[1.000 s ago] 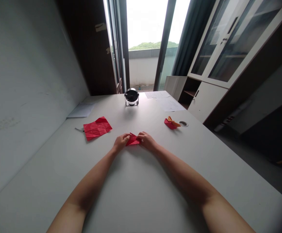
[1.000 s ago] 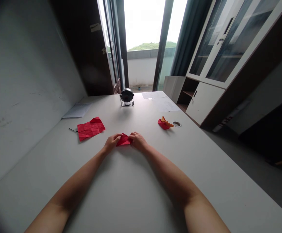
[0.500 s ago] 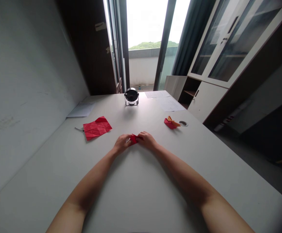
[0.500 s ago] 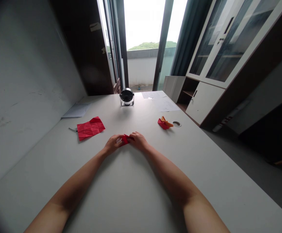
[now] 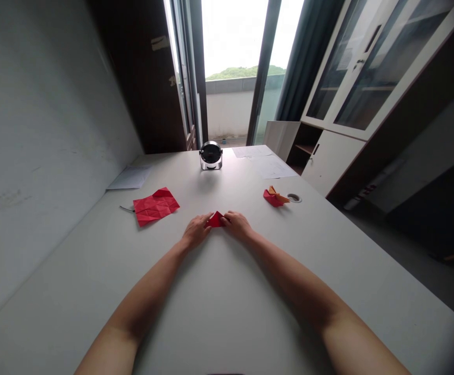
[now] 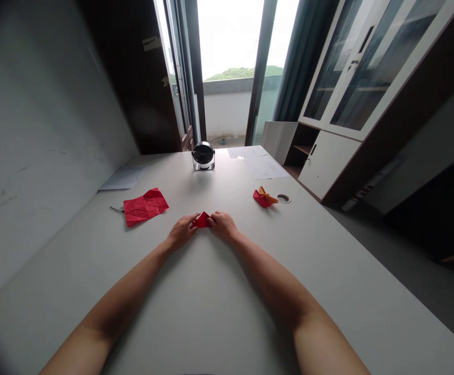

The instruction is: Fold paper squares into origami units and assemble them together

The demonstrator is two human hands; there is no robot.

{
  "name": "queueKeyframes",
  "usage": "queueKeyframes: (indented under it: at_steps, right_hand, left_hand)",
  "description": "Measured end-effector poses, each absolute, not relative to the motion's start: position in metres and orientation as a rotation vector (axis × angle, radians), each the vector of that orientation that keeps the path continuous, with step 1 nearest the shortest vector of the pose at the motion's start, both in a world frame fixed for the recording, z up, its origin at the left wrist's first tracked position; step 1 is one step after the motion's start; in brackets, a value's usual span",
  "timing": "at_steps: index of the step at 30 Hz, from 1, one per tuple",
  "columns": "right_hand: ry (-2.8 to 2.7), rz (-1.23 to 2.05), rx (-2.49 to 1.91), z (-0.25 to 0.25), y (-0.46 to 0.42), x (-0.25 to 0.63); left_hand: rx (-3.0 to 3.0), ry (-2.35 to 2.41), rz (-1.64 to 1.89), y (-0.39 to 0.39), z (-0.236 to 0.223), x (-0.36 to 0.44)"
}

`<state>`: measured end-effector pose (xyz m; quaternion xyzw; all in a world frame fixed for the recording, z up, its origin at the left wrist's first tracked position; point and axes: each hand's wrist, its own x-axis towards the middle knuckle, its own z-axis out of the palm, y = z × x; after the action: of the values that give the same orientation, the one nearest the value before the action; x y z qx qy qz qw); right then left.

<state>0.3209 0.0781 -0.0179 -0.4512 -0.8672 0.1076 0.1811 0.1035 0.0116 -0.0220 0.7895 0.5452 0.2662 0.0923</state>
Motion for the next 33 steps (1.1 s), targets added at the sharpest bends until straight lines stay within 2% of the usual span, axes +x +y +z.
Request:
queueKeyframes:
  at_steps: [11,16,24,30,33]
  right_hand:
    - [-2.347,0.149,-1.342,-0.022,0.073,0.318]
    - [-2.389,0.127,-1.288,-0.021,0.074,0.319]
    - [-2.435,0.155,-1.255,-0.017,0.072,0.319]
    - [-2.385,0.096,-1.414,-0.015,0.071,0.319]
    - [-2.403,0.099,-1.334,-0.014,0.069,0.318]
  left_hand:
    - [2.309,1.682,0.727,0.01,-0.021,0.105]
    - [2.482,1.636,0.701,0.01,-0.023,0.108]
    - [2.541,1.59,0.47,0.012,-0.026,0.107]
    - [2.557,1.619,0.48,0.009,-0.013,0.112]
    - [2.556,1.681,0.487,0.006,-0.006,0.114]
